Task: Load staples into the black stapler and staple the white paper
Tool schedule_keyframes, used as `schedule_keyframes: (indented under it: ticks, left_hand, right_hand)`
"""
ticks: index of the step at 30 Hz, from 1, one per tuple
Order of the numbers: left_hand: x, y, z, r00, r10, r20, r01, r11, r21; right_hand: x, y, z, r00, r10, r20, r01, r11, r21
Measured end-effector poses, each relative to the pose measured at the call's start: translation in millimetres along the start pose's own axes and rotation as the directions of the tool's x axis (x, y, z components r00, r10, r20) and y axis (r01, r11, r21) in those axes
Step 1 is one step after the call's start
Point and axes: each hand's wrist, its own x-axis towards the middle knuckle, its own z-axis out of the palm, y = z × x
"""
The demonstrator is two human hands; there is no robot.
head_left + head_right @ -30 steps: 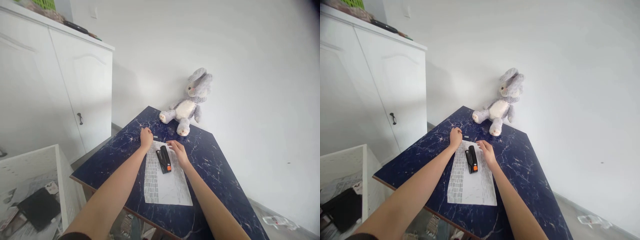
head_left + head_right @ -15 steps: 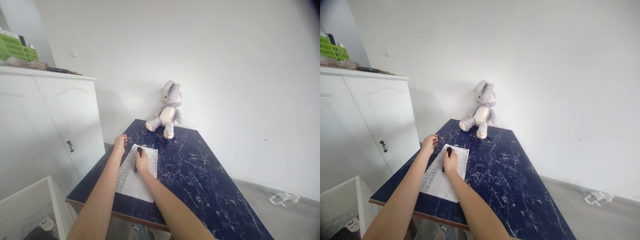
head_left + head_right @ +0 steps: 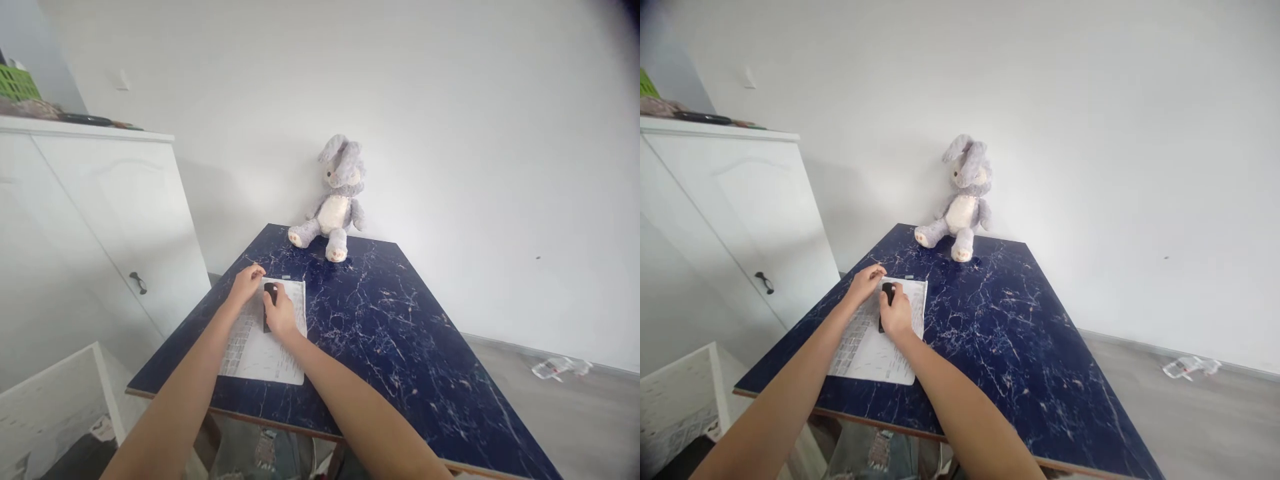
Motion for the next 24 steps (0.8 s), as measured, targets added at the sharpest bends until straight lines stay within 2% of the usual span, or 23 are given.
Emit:
schedule_keyframes:
  ticks: [3, 8, 14, 18, 20, 24]
  left_hand:
    - [-2.1, -5.6, 5.0, 0.993, 0.091, 0.071, -0.093, 0.995, 0.035]
    - [-8.9, -3.8, 11.3, 0.993, 0.115, 0.033, -0.116, 0.993, 0.037]
    - [-18.5, 12.8, 14.0, 0.964, 0.247, 0.102, -0.249, 0.969, 0.008]
    - [-27.7, 27.5, 23.8, 0.933, 0.295, 0.208, -0.303, 0.953, 0.007]
    - [-34.2, 38.6, 29.4, 0.884, 0.353, 0.307, -0.360, 0.932, -0.037]
    - [-48.0, 61.3, 38.9, 0.724, 0.488, 0.487, -0.458, 0.868, -0.191]
  right_hand:
    - [-0.5, -3.1, -5.2, 0.999, -0.015, 0.041, 0.016, 1.000, -0.010]
    - [-2.0, -3.6, -27.0, 0.989, -0.112, 0.101, 0.120, 0.990, -0.076]
    - [-21.9, 0.3, -81.7, 0.969, -0.148, 0.196, 0.172, 0.979, -0.109]
    - [-36.7, 0.2, -127.5, 0.955, -0.122, 0.270, 0.171, 0.971, -0.167]
    - [-41.7, -0.6, -149.5, 0.946, -0.097, 0.310, 0.162, 0.968, -0.191]
    - [-51.8, 2.9, -183.2, 0.901, -0.089, 0.424, 0.178, 0.968, -0.177]
